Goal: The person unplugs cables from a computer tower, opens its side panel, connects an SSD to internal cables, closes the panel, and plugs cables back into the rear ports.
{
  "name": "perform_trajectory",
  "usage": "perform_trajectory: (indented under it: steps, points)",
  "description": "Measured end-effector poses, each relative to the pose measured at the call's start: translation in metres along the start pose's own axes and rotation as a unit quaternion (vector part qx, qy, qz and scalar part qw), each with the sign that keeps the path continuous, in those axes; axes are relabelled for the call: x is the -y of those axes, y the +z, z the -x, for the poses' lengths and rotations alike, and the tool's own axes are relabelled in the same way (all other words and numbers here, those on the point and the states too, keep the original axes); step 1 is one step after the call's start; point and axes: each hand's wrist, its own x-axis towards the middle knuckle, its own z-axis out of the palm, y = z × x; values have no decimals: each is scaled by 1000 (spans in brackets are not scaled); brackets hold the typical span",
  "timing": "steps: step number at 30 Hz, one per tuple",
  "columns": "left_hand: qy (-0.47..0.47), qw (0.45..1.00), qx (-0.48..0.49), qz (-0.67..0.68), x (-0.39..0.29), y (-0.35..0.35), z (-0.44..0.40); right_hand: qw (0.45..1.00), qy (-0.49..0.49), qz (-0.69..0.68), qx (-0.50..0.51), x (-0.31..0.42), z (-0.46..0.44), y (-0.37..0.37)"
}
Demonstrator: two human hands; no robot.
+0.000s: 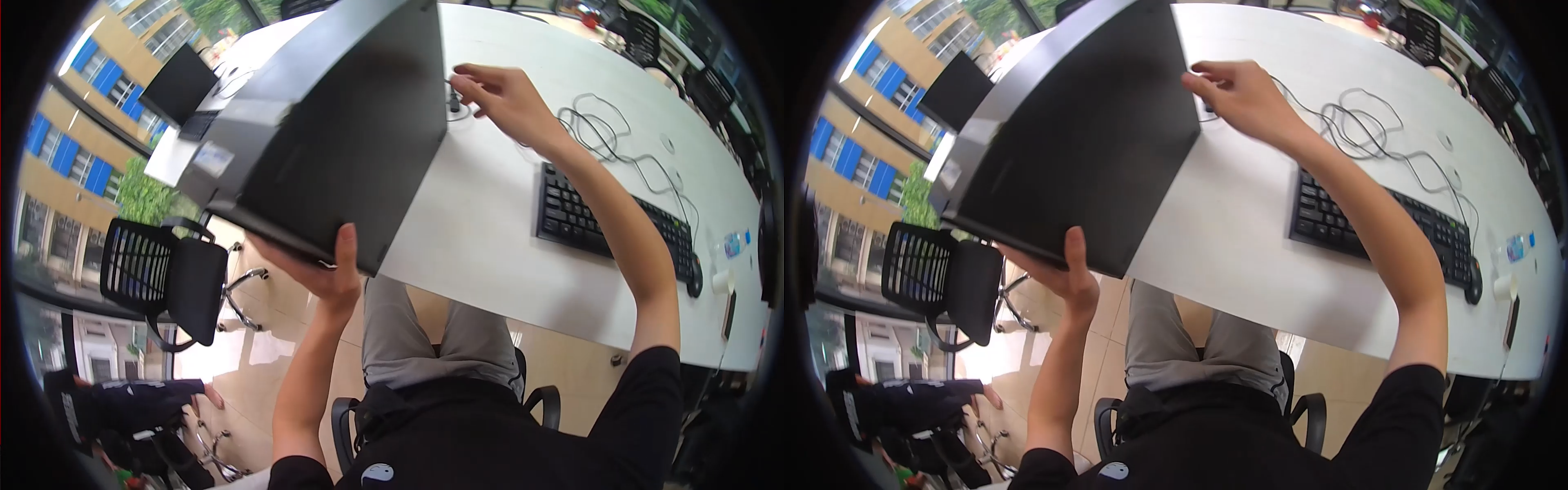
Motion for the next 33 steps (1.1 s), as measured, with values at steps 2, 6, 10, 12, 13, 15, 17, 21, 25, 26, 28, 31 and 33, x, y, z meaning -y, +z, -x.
perform_trajectory:
  steps: [2, 6, 10, 12, 13, 15, 17, 21, 25, 26, 28, 31, 33]
  points:
    - [-55, 997, -10, 46, -19, 2, 0, 998, -30, -54, 4, 30, 27, 9]
    - [-45, 995, 32, -87, -39, -8, 21, 972, -49, -188, 130, 92, 79, 29]
    - [23, 993, 74, 84, -69, -21, 46, 968, -88, -146, 183, 102, 107, 28]
    - [58, 989, 99, 96, -85, -31, 38, 971, -31, -145, 189, 117, 116, 13]
    - [74, 985, 113, 103, -90, -35, 32, 971, -1, -149, 189, 122, 121, 7]
    - [89, 981, 97, 143, -81, -34, 1, 979, -37, -122, 158, 122, 136, -1]
    - [66, 976, 62, 199, -71, -17, -39, 984, -99, -93, 114, 124, 150, -5]
    - [-79, 964, 132, 219, -29, 50, -147, 978, -205, -38, 26, 140, 164, -4]
    - [-203, 915, 250, 245, 20, 129, -208, 974, -224, -39, -12, 154, 165, 7]
    - [-240, 884, 298, 268, 26, 141, -217, 975, -215, -58, -8, 154, 164, 13]
    - [-336, 799, 359, 347, 32, 156, -225, 973, -215, -88, -13, 152, 163, 25]
    - [-305, 834, 326, 325, 27, 154, -224, 971, -223, -85, -33, 142, 159, 32]
    - [-308, 852, 303, 296, 14, 141, -221, 965, -249, -72, -36, 142, 156, 29]
